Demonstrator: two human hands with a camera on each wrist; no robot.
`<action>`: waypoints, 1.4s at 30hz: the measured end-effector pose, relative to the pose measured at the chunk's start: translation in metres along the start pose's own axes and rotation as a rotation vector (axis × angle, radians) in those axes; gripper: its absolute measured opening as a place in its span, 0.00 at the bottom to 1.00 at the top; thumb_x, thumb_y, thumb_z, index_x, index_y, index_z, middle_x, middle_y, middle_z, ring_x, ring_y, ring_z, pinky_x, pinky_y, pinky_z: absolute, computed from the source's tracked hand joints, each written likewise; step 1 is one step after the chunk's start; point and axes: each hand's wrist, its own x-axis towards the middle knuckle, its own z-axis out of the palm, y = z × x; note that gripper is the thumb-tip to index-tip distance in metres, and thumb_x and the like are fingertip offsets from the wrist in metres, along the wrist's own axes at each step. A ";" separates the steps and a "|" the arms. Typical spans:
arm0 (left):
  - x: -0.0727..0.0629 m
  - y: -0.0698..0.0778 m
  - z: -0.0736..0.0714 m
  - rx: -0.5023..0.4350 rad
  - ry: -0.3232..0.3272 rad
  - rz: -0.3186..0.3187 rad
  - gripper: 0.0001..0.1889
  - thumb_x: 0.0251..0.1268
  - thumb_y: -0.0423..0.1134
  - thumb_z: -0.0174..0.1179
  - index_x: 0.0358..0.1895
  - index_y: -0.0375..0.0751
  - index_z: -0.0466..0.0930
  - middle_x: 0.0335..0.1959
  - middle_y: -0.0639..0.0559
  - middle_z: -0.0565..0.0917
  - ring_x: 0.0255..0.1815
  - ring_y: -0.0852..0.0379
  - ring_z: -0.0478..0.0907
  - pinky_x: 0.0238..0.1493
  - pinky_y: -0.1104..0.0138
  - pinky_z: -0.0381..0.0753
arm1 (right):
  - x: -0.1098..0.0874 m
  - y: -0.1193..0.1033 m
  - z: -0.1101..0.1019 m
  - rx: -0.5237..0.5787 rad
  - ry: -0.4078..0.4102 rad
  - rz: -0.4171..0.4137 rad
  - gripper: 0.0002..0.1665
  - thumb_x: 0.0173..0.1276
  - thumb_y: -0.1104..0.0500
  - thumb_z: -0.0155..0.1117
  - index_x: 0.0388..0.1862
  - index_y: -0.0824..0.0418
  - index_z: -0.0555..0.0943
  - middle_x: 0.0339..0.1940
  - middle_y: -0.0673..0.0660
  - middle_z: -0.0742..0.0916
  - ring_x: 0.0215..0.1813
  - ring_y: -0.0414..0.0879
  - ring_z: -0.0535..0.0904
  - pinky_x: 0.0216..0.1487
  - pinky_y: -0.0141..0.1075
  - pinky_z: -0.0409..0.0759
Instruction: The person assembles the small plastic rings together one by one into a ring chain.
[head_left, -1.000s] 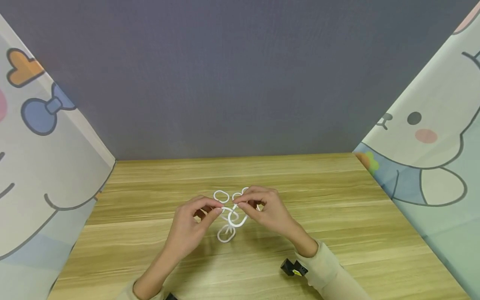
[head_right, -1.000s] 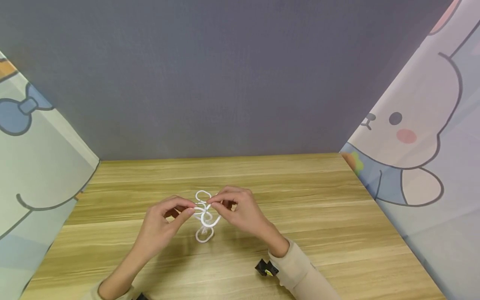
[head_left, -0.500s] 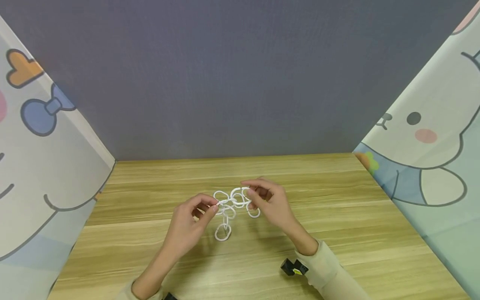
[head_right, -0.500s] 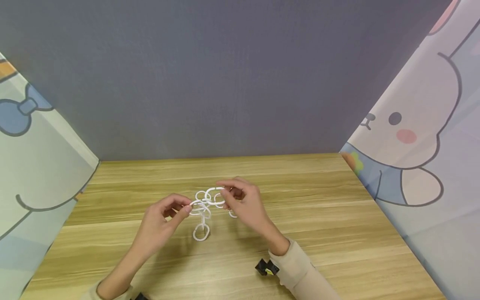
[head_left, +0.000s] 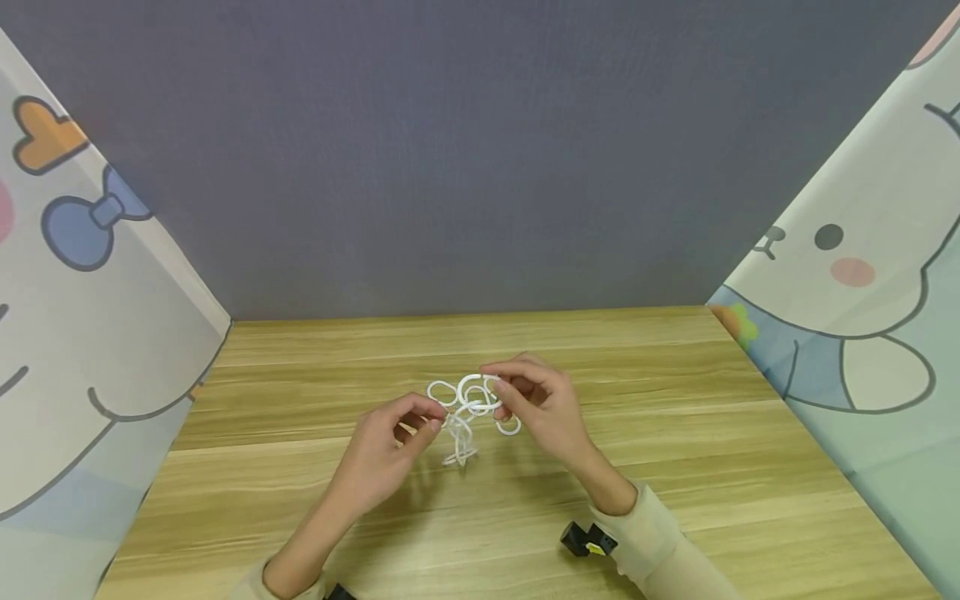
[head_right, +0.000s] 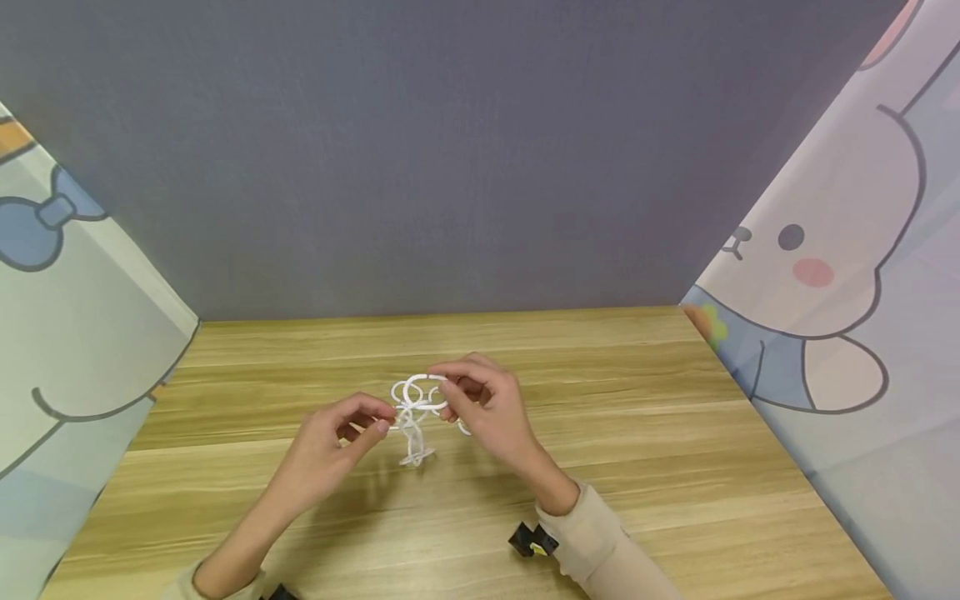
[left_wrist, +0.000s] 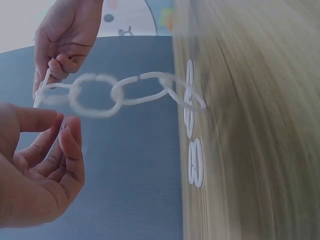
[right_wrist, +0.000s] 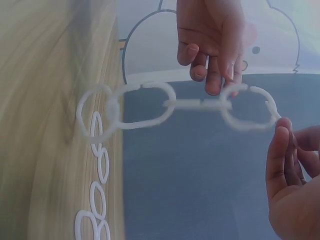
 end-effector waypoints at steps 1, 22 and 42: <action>0.000 0.000 0.000 -0.012 0.006 0.007 0.07 0.77 0.30 0.70 0.49 0.47 0.91 0.44 0.55 0.92 0.43 0.59 0.86 0.43 0.67 0.86 | 0.000 0.000 0.001 0.000 -0.004 -0.002 0.13 0.77 0.79 0.61 0.56 0.78 0.86 0.40 0.63 0.83 0.32 0.38 0.86 0.32 0.32 0.89; -0.001 0.004 0.001 -0.239 0.105 0.009 0.04 0.78 0.32 0.70 0.47 0.35 0.91 0.36 0.48 0.90 0.35 0.55 0.86 0.34 0.70 0.83 | -0.003 0.003 0.005 0.003 -0.284 -0.034 0.22 0.77 0.79 0.65 0.67 0.77 0.82 0.44 0.68 0.86 0.39 0.50 0.92 0.36 0.43 0.93; 0.001 0.003 -0.005 -0.208 0.160 0.007 0.03 0.77 0.30 0.71 0.47 0.34 0.91 0.37 0.42 0.90 0.34 0.58 0.85 0.36 0.71 0.83 | 0.007 0.032 -0.027 -0.271 -0.248 -0.012 0.26 0.68 0.75 0.78 0.65 0.65 0.88 0.45 0.61 0.89 0.42 0.42 0.86 0.36 0.33 0.86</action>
